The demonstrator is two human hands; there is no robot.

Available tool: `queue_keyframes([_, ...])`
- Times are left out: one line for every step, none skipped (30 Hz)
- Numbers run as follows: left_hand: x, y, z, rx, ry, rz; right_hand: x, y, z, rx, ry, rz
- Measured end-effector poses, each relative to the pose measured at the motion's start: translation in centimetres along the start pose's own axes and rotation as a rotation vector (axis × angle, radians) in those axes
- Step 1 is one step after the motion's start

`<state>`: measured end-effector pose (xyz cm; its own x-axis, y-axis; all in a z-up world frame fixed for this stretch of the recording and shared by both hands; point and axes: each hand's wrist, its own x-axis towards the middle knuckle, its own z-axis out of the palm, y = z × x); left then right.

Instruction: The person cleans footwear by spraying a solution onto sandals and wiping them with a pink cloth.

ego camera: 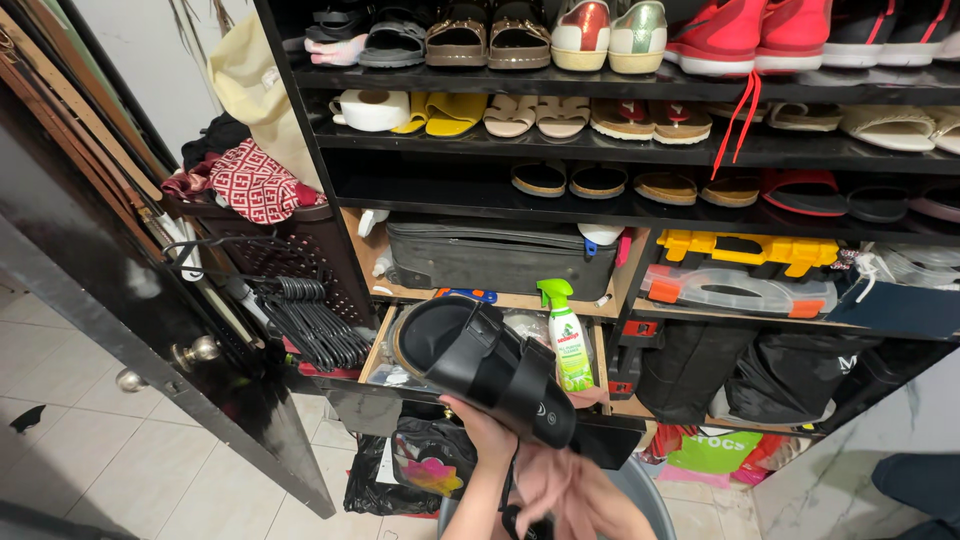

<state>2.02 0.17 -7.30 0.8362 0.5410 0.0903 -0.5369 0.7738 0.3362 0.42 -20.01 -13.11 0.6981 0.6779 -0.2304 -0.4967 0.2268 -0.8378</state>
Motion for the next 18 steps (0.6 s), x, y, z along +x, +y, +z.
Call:
queue_keyframes([0.1,-0.4,-0.9,0.017,-0.008,0.026,0.2,-0.2,0.7,0.166,-0.005,-0.016])
queue_keyframes([0.3,-0.7,-1.6,0.005,-0.029,0.014,0.8,-0.7,1.5,0.334,-0.005,-0.062])
queue_keyframes([0.5,-0.9,-2.1,-0.007,-0.051,0.002,1.3,-1.6,2.3,0.365,0.012,-0.083])
queue_keyframes([0.4,-0.9,-2.5,-0.018,-0.071,-0.010,2.0,-2.6,3.1,0.390,0.030,-0.095])
queue_keyframes([0.2,-0.4,-2.7,0.077,-0.120,0.013,2.5,-3.9,3.7,0.396,0.047,-0.082])
queue_keyframes([0.2,0.7,-2.8,0.173,-0.172,0.037,2.8,-5.1,4.3,0.444,-0.065,-0.118])
queue_keyframes([0.3,2.0,-2.6,0.268,-0.223,0.061,2.9,-6.3,4.8,0.491,-0.178,-0.153])
queue_keyframes([0.3,3.6,-2.1,0.375,-0.239,0.092,2.9,-7.6,5.3,0.539,-0.289,-0.189])
queue_keyframes([0.2,5.4,-1.7,0.482,-0.255,0.123,2.6,-9.2,5.6,0.696,-0.354,-0.134])
queue_keyframes([0.1,7.3,-1.2,0.591,-0.272,0.154,2.2,-11.0,6.0,0.855,-0.421,-0.079])
queue_keyframes([-0.2,8.9,-0.9,0.572,-0.285,0.082,2.1,-12.8,6.7,1.013,-0.488,-0.023])
queue_keyframes([-0.4,10.4,-1.0,0.553,-0.297,0.008,2.4,-14.6,7.6,0.794,-0.190,-0.038])
queue_keyframes([-0.3,11.6,-1.2,0.532,-0.309,-0.066,3.0,-16.6,8.5,0.564,0.101,-0.049])
queue_keyframes([-0.1,12.5,-1.8,0.527,-0.311,-0.149,3.4,-18.4,8.9,0.324,0.384,-0.054])
queue_keyframes([-0.1,13.2,-2.7,0.522,-0.314,-0.232,3.8,-19.9,8.8,0.282,0.428,0.048])
queue_keyframes([-0.1,13.4,-3.5,0.515,-0.319,-0.311,4.3,-20.8,8.5,0.238,0.467,0.149])
queue_keyframes([-0.4,13.3,-4.1,0.517,-0.346,-0.336,5.5,-21.4,7.8,0.164,0.433,0.063])
queue_keyframes([-0.7,13.3,-4.4,0.519,-0.373,-0.359,7.4,-22.4,6.8,0.090,0.397,-0.025])
